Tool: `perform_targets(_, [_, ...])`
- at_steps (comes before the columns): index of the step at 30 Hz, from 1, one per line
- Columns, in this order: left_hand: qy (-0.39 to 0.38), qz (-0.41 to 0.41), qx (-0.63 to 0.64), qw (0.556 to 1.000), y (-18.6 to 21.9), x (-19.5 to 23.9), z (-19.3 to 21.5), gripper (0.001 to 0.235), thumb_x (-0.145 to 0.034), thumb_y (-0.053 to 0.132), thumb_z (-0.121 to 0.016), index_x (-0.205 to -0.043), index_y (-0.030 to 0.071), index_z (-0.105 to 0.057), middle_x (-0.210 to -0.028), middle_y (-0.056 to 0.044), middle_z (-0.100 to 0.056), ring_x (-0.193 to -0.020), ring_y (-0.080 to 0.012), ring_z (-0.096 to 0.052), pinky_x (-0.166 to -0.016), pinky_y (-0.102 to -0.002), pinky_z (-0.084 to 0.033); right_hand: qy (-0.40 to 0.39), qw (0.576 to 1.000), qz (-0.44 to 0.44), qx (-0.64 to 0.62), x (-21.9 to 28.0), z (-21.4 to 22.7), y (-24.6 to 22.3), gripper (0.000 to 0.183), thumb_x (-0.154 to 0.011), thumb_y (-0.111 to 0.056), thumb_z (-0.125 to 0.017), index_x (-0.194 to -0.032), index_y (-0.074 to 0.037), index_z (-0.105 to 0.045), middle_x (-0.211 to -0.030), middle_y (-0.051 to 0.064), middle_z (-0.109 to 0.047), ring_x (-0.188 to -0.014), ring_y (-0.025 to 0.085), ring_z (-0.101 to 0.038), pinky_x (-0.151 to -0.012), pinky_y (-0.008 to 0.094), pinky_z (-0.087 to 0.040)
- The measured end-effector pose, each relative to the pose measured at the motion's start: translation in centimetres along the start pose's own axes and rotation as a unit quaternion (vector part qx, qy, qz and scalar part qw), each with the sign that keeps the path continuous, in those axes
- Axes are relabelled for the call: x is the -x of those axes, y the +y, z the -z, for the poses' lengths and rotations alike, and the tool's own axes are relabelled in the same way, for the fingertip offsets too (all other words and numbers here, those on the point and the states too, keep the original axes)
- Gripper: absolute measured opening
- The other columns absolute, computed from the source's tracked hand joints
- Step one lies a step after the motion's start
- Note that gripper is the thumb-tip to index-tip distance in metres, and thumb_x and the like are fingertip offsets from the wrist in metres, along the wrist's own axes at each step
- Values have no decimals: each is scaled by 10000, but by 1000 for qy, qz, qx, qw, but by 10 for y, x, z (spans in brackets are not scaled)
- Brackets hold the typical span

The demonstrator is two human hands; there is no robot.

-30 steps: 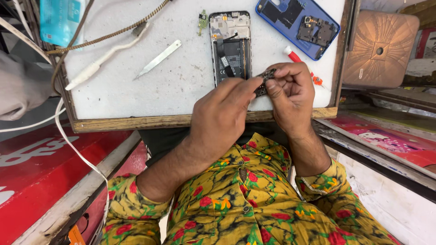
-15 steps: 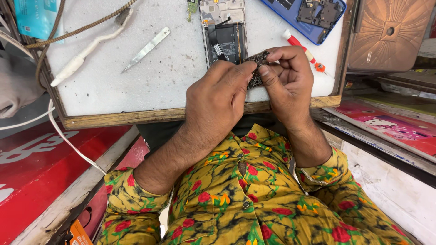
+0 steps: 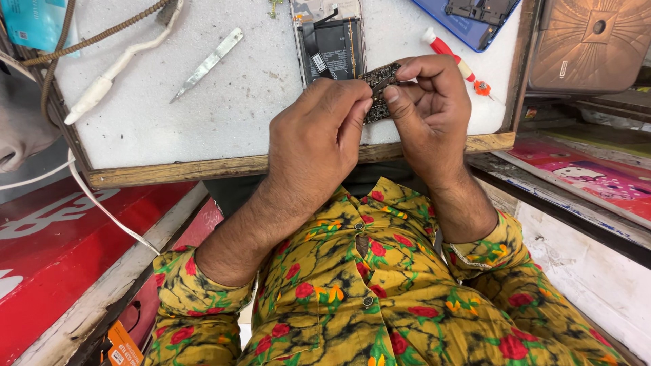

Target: The person cleans a small circuit board with a cotton swab and then uses fingers to adjust or connect a tiny component on the board. The work is performed over a disassembled mobile phone on a cluttered workbench.

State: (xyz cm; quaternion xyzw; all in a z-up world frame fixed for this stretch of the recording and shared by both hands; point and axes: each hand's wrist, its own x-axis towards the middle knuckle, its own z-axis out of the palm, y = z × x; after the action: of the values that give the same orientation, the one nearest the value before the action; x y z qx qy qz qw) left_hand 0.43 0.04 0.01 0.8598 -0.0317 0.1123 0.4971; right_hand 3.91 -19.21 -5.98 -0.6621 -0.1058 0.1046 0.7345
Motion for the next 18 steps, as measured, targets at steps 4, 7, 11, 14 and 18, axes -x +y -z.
perform_targets(4, [-21, 54, 51, 997, -4, -3, 1, 133, -1001, 71, -741, -1088, 90, -644, -958, -60, -683, -818, -232, -722, -719, -352, -584, -2, 1000, 3, 15, 1, 0, 1, 239, -1121, 133, -623, -1249, -7, -477, -1278, 99, -571, -1118, 88, -613, -988, 210, -541])
perform_targets(7, [-13, 30, 39, 999, -7, -4, 6, 124, -1019, 77, -743, -1069, 91, -630, -957, -56, -684, -834, -226, -726, -756, -351, -587, -12, 1000, 0, 12, 1, 0, 1, 237, -1114, 136, -620, -1236, -7, -476, -1272, 102, -575, -1123, 94, -628, -995, 212, -549])
perform_targets(11, [-17, 9, 6, 1000, -7, -2, 7, 140, -1034, 75, -745, -1121, 88, -635, -983, -74, -671, -851, -258, -708, -733, -364, -569, -9, 1000, -12, 8, 1, 2, 0, 235, -1117, 139, -626, -1239, 0, -481, -1270, 104, -577, -1122, 91, -619, -996, 209, -546])
perform_targets(14, [-1, -4, 7, 1000, -8, 0, 3, 143, -1045, 78, -741, -1137, 91, -632, -999, -65, -672, -877, -256, -714, -704, -339, -574, -12, 1000, -7, 6, 0, 2, 1, 239, -1122, 136, -633, -1242, -2, -480, -1270, 102, -575, -1137, 92, -617, -1017, 215, -548])
perform_targets(18, [7, -2, 12, 1000, -9, 3, -1, 151, -1035, 79, -748, -1139, 86, -639, -996, -73, -667, -865, -267, -707, -737, -373, -569, -7, 1000, -4, 8, 2, 4, 3, 239, -1122, 131, -639, -1248, -2, -484, -1279, 102, -572, -1133, 88, -612, -1011, 209, -547])
